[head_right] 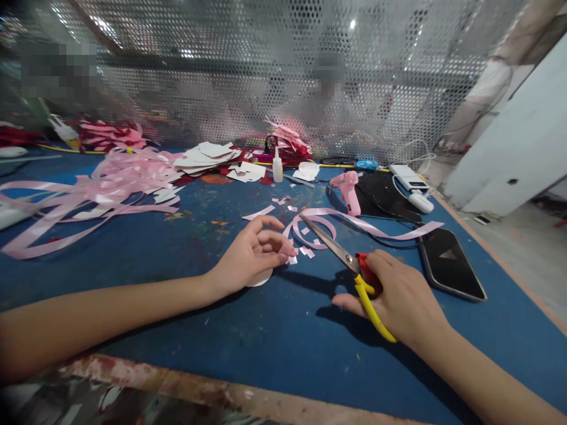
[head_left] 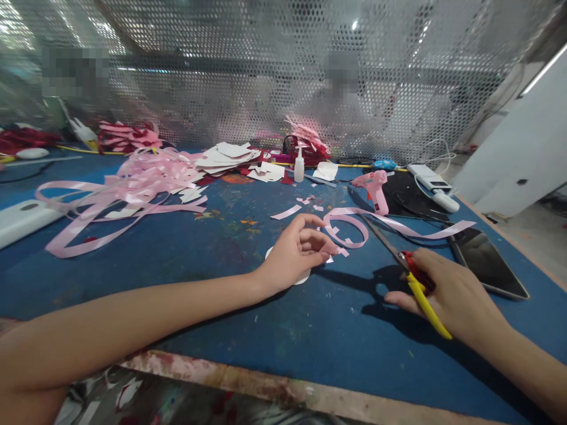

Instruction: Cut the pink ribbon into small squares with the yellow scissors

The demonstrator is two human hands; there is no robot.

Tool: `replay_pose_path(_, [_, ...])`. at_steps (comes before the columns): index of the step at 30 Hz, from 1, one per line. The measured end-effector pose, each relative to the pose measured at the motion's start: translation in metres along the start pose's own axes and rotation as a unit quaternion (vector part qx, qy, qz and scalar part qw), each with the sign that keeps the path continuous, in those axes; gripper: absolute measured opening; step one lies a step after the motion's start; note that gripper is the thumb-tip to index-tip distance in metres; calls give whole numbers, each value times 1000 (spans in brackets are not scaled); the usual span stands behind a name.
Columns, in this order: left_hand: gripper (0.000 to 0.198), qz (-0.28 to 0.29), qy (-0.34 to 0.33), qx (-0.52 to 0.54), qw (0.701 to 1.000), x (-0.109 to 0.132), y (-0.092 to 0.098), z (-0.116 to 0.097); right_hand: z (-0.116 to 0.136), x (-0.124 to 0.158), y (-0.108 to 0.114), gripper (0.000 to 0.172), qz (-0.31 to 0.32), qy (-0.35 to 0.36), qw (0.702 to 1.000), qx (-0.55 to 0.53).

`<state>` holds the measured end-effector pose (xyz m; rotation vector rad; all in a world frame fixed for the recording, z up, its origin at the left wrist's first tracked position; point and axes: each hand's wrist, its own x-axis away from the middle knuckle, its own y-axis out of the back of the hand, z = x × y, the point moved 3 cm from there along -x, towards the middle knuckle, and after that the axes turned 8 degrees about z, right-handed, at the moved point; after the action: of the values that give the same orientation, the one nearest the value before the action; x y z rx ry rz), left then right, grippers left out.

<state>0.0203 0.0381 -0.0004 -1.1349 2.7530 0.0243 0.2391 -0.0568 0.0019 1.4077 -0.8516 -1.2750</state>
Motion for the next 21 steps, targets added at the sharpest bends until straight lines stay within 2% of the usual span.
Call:
replay_pose_path(4, [44,-20,13,26,999,-1,1,1,0,-2,1,53,-1,2,999,-39])
replay_pose_path(9, [39,-22,19,18,999,-1,1,-1,2,-2,0,34,21,11,1000,-17])
replay_pose_path(17, [40,-39,-7,42,998,1,0,-6,4,2,-5,38,33,-7,998,44])
replay_pose_path(21, [42,-20,-5,48,999,1,-1,-5,7,4,-7,41,29,12,999,38])
